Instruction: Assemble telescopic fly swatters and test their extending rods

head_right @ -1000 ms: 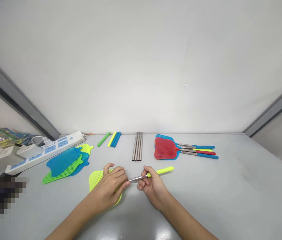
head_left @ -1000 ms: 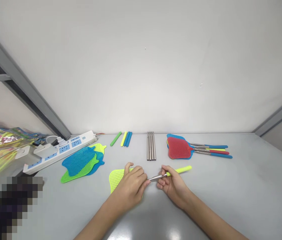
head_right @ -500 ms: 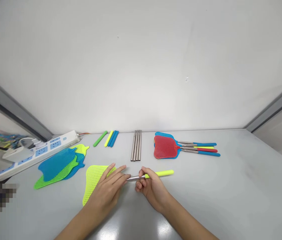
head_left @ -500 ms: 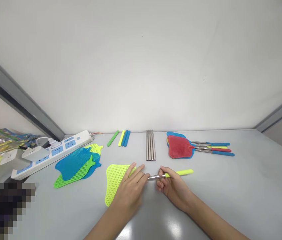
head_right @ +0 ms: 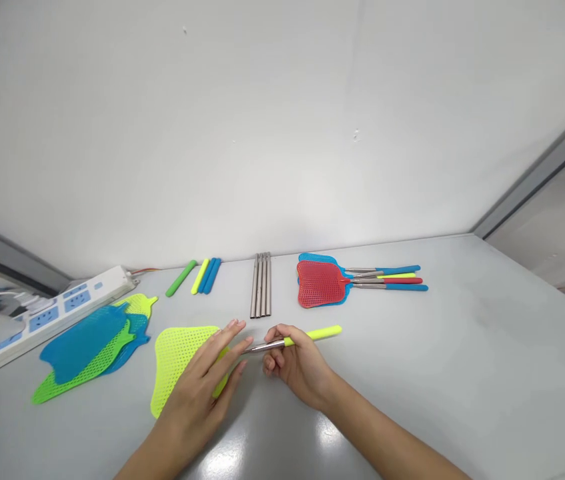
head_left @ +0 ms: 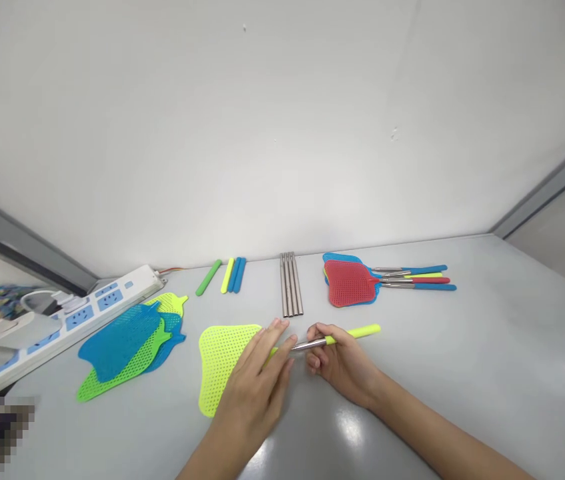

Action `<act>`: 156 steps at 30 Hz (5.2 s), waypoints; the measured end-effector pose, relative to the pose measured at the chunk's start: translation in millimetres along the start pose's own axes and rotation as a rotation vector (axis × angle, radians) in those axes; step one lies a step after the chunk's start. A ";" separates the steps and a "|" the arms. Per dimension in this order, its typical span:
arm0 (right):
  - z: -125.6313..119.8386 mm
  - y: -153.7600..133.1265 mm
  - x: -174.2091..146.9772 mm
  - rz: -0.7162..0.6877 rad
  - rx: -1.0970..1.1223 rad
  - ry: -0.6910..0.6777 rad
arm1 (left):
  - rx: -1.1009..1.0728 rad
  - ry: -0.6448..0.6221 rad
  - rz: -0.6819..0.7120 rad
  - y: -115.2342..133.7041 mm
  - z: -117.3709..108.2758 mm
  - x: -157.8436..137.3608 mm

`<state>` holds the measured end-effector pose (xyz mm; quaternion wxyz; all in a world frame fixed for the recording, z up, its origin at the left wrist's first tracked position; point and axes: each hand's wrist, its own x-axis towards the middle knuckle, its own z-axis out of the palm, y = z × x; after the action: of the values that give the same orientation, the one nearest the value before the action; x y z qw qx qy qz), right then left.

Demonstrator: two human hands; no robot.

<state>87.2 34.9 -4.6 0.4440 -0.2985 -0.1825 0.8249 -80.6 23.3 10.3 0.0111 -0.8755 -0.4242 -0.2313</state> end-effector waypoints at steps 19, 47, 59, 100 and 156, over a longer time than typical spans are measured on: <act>-2.5 4.3 -0.4 -0.055 0.086 0.020 | 0.155 0.077 -0.366 -8.9 4.5 6.3; -3.8 11.8 2.8 -0.132 0.004 -0.021 | 0.109 0.073 -0.401 13.8 13.9 -3.0; -3.6 11.9 0.7 -0.138 -0.088 -0.100 | 0.057 0.083 -0.209 18.2 11.3 -4.1; 0.8 9.9 -2.8 0.004 -0.436 -0.136 | 0.020 0.065 -0.149 20.3 7.0 -2.7; 0.3 4.4 2.2 -0.034 -0.553 -0.319 | 0.037 0.103 -0.071 10.4 1.2 -5.9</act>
<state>83.3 34.3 -7.6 0.3254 -0.2715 -0.4720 0.7731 -75.5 12.5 8.6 0.0408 -0.8464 -0.4583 -0.2682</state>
